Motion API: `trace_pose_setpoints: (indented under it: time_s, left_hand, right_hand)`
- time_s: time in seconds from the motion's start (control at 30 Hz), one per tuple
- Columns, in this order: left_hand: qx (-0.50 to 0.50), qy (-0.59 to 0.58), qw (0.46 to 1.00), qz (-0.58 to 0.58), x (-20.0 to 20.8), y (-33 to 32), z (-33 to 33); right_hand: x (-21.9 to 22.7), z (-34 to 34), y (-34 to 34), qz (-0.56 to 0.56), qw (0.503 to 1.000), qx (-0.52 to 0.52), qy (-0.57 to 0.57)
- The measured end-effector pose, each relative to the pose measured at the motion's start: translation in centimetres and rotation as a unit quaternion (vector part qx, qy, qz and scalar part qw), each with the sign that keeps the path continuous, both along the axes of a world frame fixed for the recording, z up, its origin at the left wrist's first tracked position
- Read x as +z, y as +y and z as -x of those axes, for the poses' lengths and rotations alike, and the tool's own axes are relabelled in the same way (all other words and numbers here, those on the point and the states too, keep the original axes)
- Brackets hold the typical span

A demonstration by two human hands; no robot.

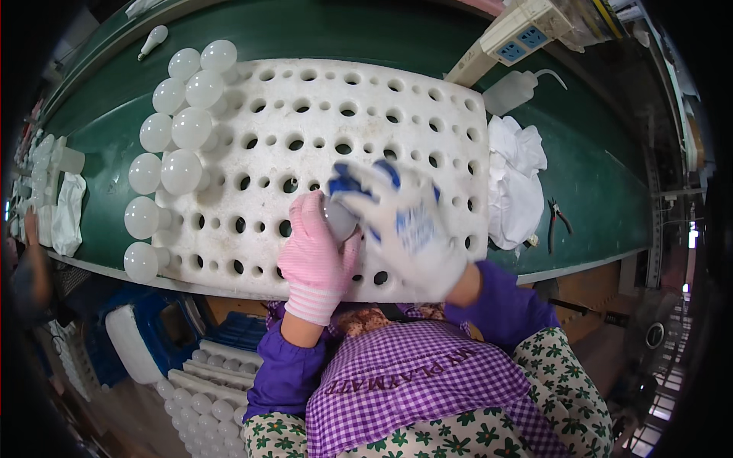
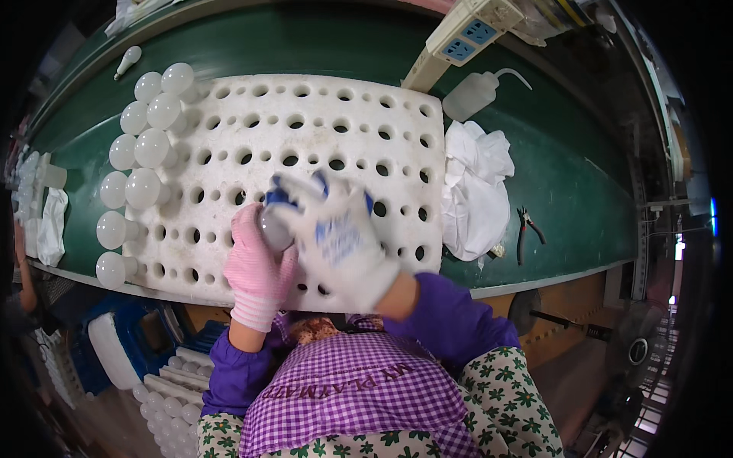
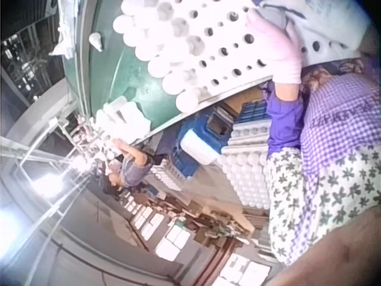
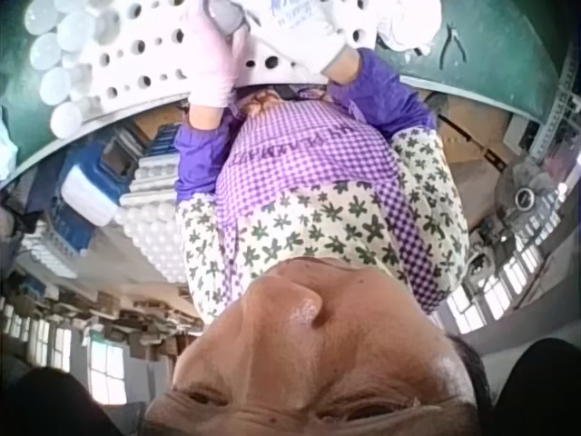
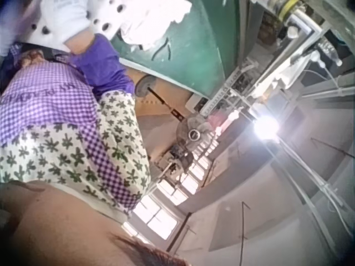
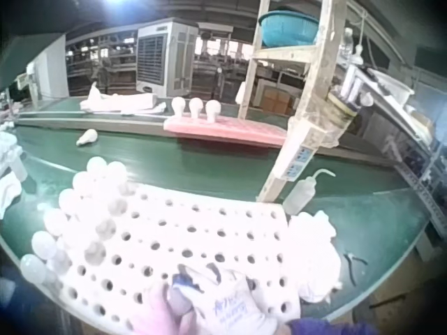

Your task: The person assembles light bulb components on a production line and places the completed light bulbs into a plastic tray, using pliers to manipulate the components.

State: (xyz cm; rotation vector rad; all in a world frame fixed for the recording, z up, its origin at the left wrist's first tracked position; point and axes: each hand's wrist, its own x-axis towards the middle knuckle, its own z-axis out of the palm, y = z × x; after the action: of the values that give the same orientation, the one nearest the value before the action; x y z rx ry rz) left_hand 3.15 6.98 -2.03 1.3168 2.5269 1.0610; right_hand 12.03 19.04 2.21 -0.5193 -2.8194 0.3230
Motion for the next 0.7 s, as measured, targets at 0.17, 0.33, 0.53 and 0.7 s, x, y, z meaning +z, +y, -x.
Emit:
trace_pose_setpoints:
  time_s: [0.17, 0.33, 0.53, 0.7]
  left_hand:
    - [-0.002, -0.005, 1.0, -0.012, -0.1, 0.0, 0.3]
    - [-0.001, -0.019, 1.0, -0.013, 0.3, 0.0, 0.2]
    - [0.05, -0.105, 0.993, 0.008, 0.5, 0.5, 0.2]
    - [0.027, -0.049, 0.998, -0.009, 0.3, 0.5, 0.7]
  right_hand:
    - [0.3, -0.1, -0.3, -0.056, 0.998, -0.006, -0.026]
    - [-0.8, 0.5, 3.0, -0.033, 0.997, -0.07, -0.027]
    - [-1.5, -0.5, 3.4, 0.015, 0.996, -0.08, 0.045]
    - [-1.2, -0.8, 0.4, -0.051, 0.998, -0.03, 0.016]
